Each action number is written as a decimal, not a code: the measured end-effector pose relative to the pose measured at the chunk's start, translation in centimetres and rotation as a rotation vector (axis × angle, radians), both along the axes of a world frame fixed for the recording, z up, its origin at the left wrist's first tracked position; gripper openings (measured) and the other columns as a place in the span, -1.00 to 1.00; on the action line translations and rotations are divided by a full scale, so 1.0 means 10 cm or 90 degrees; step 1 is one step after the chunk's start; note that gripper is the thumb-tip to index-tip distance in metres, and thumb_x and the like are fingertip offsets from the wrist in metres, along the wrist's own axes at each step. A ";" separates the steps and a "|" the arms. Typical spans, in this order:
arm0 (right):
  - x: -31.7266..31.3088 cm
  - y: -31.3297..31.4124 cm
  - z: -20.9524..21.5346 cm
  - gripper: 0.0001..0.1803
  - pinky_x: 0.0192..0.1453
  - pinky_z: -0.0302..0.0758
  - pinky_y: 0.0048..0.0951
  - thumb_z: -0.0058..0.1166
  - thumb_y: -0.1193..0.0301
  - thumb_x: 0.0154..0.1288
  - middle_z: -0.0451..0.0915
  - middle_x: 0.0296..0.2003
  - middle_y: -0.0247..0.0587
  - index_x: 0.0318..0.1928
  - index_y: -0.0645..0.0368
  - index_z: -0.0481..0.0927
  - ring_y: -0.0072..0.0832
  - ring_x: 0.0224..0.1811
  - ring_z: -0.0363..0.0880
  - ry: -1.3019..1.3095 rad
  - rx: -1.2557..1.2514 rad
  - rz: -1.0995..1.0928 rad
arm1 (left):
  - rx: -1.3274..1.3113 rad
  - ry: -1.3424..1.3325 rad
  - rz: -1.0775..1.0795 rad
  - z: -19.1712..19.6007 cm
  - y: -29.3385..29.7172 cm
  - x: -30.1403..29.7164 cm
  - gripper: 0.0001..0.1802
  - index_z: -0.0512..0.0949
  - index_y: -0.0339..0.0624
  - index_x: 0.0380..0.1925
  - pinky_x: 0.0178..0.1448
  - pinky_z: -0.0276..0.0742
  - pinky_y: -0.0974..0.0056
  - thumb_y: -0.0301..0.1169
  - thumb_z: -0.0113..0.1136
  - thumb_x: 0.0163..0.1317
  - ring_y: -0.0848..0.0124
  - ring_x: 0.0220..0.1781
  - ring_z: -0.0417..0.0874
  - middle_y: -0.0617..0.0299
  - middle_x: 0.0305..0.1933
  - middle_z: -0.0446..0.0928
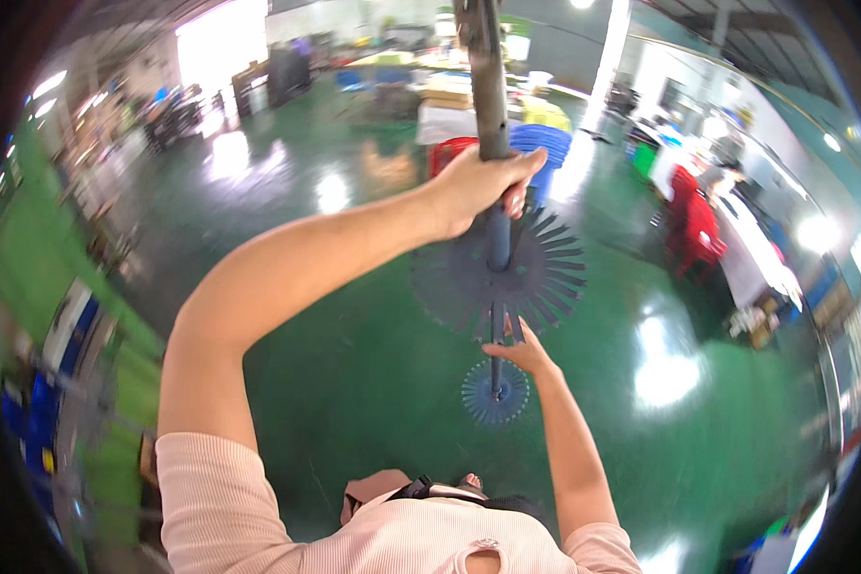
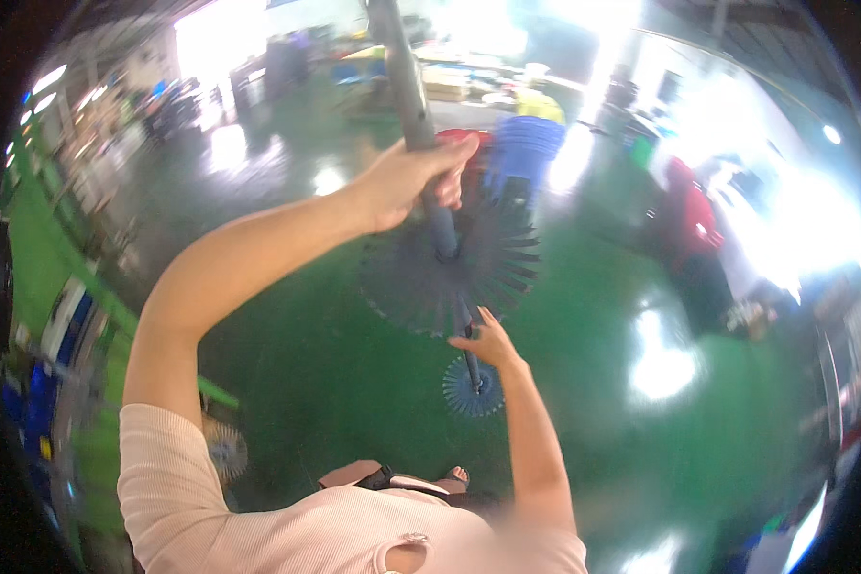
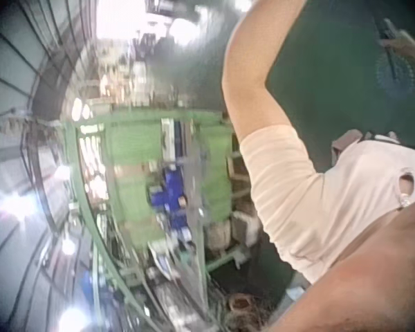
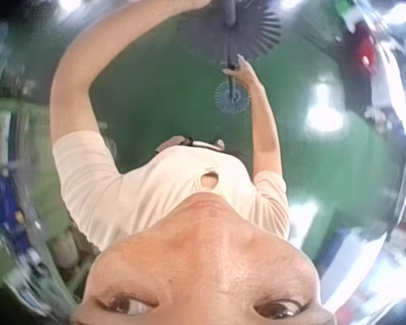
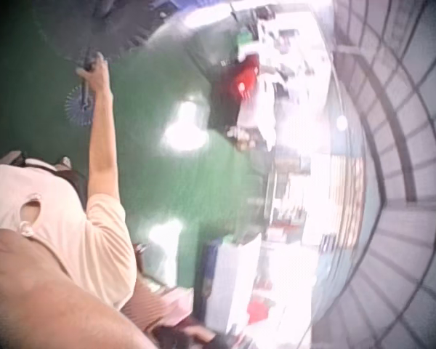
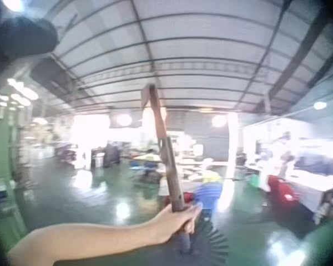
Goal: The person attaches small black plastic components onto a vertical rotating rack by hand. They repeatedly pick parts from a table and place them onto the rack, then rotate the rack to access new positions. Other workers are present at the same table.
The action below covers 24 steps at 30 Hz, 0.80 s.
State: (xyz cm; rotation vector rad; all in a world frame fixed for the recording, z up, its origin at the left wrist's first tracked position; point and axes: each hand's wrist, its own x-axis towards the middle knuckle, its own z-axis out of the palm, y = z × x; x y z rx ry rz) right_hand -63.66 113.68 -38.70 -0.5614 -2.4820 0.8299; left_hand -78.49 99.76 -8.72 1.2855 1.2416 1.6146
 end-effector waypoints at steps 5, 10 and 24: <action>0.61 1.39 -0.66 -0.42 0.01 0.53 -0.27 0.40 0.24 -0.09 0.46 -0.02 -0.01 0.00 0.14 0.59 -0.20 -0.06 0.57 -0.308 -0.031 0.084 | 0.020 -0.146 0.339 -0.88 -0.38 -0.17 -0.56 0.32 -0.03 -0.68 -0.48 0.23 0.39 -0.11 0.20 0.27 0.57 -0.65 0.31 0.40 -0.71 0.30; 0.35 2.69 0.00 -0.64 -0.13 0.56 -0.33 0.29 0.48 -0.04 0.60 -0.15 -0.12 -0.13 0.19 0.63 -0.40 -0.21 0.61 -0.218 -0.059 0.103 | 0.056 -0.208 0.648 -1.44 -0.39 0.33 -0.55 0.30 -0.01 -0.72 -0.47 0.15 0.41 -0.16 0.19 0.28 0.59 -0.61 0.27 0.43 -0.72 0.29; -2.01 -0.68 3.93 -0.72 -0.03 0.49 -0.36 0.14 0.43 0.14 0.55 -0.17 -0.16 -0.10 0.19 0.59 -0.30 -0.10 0.56 0.144 -0.002 1.118 | 0.071 -0.179 1.368 -0.78 -0.51 1.54 -0.55 0.29 -0.06 -0.73 -0.58 0.04 0.41 -0.24 0.16 0.30 0.66 -0.66 0.14 0.49 -0.72 0.21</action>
